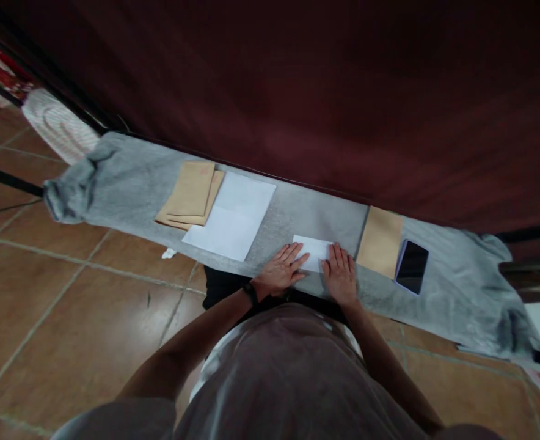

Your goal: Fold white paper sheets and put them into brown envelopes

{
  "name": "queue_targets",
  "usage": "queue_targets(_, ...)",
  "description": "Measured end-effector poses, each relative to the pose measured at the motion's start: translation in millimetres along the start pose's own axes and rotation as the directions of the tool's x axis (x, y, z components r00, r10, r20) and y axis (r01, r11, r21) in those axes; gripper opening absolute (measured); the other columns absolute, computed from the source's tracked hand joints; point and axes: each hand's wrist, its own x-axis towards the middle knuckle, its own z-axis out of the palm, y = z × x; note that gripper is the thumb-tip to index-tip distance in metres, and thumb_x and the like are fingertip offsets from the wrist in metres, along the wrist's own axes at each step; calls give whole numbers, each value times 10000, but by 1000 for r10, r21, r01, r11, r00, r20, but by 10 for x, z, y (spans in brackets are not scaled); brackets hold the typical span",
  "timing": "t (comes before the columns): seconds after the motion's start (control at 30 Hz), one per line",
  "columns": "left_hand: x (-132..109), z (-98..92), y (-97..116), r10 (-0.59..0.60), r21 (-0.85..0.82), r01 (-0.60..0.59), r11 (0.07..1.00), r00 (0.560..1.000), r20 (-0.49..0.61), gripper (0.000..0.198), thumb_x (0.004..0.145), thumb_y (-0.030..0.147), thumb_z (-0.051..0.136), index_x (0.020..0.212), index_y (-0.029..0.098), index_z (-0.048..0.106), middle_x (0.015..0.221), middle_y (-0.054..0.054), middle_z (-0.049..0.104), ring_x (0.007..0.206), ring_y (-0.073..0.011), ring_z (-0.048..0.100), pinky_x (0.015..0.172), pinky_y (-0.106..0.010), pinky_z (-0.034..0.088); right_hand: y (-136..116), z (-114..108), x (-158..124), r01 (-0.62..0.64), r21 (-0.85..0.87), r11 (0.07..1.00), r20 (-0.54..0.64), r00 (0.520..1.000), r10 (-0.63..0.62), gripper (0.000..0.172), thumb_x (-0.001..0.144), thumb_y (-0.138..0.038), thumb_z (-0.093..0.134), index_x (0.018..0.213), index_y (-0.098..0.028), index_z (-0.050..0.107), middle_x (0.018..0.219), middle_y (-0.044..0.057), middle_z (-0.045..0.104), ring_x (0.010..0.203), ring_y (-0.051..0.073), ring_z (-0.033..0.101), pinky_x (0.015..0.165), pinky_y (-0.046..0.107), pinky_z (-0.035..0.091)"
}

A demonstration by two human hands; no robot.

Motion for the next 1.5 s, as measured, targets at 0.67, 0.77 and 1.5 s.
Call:
queue_targets(0.67,-48,-87,7,-9,-28,11,1000,998,61,697,993,545,486,1561,165,347,1649,-162,303,1549,-281,221,1259,-473,214,-434,-44,-6,129,72,989,70,989,-134,543,1051,-321,374,1558,-127,379,1599,166,397,1478,314,365,1181,543,306)
queue_targets(0.77,-79,-35,-12,-57,-8,57,998,997,57,712,1006,552,440,1561,120,328,1642,-180,309,1545,-280,233,1253,-471,235,-366,-53,-45,70,35,997,41,997,-71,543,1056,-352,380,1553,-134,394,1588,154,420,1464,305,389,1190,527,299)
queue_targets(1.5,165,-106,33,-127,114,109,987,978,166,533,900,55,359,1390,143,550,1456,-211,562,1369,-305,532,1116,-500,446,-132,-133,-196,17,42,999,37,999,-18,656,1006,-460,487,1554,-116,375,1601,159,397,1477,308,368,1204,511,297)
